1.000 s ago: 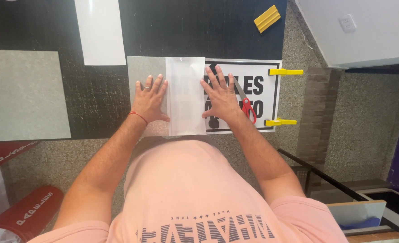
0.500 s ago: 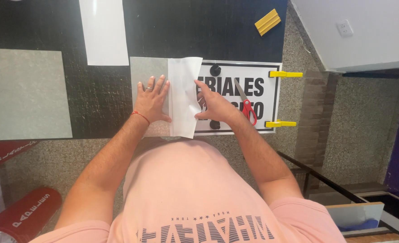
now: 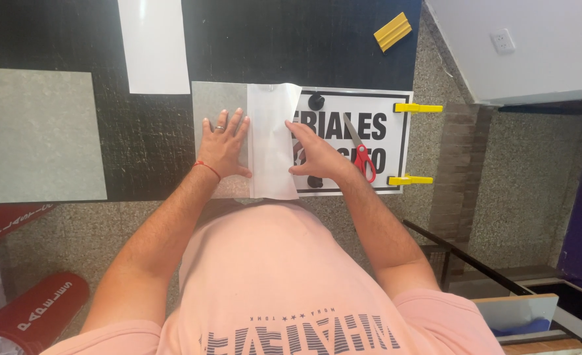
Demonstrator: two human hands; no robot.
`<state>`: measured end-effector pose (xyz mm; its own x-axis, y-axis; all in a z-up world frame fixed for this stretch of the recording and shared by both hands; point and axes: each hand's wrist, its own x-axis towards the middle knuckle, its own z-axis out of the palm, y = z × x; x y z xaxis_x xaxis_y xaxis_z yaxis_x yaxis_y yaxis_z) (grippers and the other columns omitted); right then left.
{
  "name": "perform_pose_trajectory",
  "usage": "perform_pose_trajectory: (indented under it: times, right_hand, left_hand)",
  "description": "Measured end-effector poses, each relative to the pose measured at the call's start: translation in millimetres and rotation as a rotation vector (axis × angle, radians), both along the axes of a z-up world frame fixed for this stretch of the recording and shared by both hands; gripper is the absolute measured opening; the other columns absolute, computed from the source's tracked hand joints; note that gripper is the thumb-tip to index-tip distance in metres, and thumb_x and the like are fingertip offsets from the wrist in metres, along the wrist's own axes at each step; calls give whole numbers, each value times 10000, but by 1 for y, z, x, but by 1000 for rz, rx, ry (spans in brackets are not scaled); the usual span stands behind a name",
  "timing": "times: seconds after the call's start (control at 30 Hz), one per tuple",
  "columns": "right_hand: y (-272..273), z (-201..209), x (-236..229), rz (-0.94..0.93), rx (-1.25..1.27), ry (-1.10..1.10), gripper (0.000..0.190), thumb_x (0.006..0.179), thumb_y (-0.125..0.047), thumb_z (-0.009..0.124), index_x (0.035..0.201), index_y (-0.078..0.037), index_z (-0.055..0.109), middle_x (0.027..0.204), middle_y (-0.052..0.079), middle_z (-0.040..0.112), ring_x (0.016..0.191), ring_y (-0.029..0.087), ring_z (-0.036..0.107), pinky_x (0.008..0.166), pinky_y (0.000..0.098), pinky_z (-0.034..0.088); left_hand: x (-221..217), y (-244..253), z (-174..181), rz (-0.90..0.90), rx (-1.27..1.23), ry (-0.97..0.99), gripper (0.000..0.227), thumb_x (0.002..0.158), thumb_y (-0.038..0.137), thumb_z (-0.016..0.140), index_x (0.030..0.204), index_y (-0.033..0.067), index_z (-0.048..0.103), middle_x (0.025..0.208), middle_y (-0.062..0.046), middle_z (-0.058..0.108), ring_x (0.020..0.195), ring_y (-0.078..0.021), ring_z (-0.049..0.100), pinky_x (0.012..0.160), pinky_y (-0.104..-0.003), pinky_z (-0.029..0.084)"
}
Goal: The person unrolls a laminated sign reading MATERIALES EN TRÁNSITO and places it on a glass panel. They smooth the surface, secure it with magnets and yellow clips, then use scissors to trim excess backing film. Finally, they use a yellow squeegee to press the sign firmly onto the glass.
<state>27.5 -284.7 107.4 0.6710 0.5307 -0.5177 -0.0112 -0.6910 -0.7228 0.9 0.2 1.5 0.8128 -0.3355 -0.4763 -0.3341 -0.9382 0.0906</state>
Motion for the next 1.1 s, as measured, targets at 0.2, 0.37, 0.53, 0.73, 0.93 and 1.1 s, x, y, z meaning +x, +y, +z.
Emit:
perform_pose_trajectory:
  times: [0.2, 0.37, 0.53, 0.73, 0.93, 1.1]
  right_hand:
    - [4, 7, -3, -29, 84, -11, 1222, 796, 14, 947, 1794, -23, 242, 1834, 311, 262, 1200, 371, 781, 1033, 469, 708]
    - [16, 19, -6, -31, 130, -12, 1231, 794, 39, 933, 1799, -28, 225, 1841, 316, 233, 1182, 388, 789, 1033, 480, 717]
    - [28, 26, -9, -19, 179, -9, 1240, 792, 27, 944, 1795, -10, 215, 1856, 302, 200, 1174, 381, 793, 1053, 465, 715]
    - [52, 32, -10, 0, 213, -11, 1249, 793, 15, 955, 1793, -5, 207, 1854, 298, 201, 1164, 362, 798, 1055, 449, 717]
    - [80, 32, -9, 3, 277, -7, 1271, 790, -5, 980, 1797, -22, 205, 1847, 294, 219, 1155, 344, 806, 1033, 436, 725]
    - [101, 22, -9, -20, 324, -15, 1264, 801, -42, 1004, 1803, -49, 233, 1843, 278, 251, 1138, 323, 806, 1008, 410, 725]
  left_hand:
    - [-1, 2, -1, -5, -7, -6, 1522, 622, 830, 961, 1832, 242, 249, 1909, -85, 206, 1730, -382, 197, 1333, -740, 250]
    - [-1, 4, -5, 0, -22, -22, 1515, 620, 834, 957, 1830, 250, 258, 1907, -72, 211, 1729, -375, 195, 1331, -737, 254]
    - [-4, 8, -8, 1, -60, -56, 1521, 608, 840, 956, 1831, 252, 271, 1905, -70, 222, 1721, -374, 215, 1332, -733, 263]
    - [-5, 17, -13, 38, -123, -48, 1569, 573, 848, 972, 1826, 206, 279, 1891, -70, 267, 1726, -341, 220, 1361, -678, 230]
    - [-13, 35, -60, 478, -584, -127, 419, 1114, 352, 735, 1531, 350, 693, 1437, 95, 712, 1343, -163, 724, 1113, -386, 600]
    - [-13, 28, 67, 840, -898, 43, 449, 1126, 521, 734, 1456, 219, 771, 1138, -63, 864, 1004, -260, 846, 821, -394, 683]
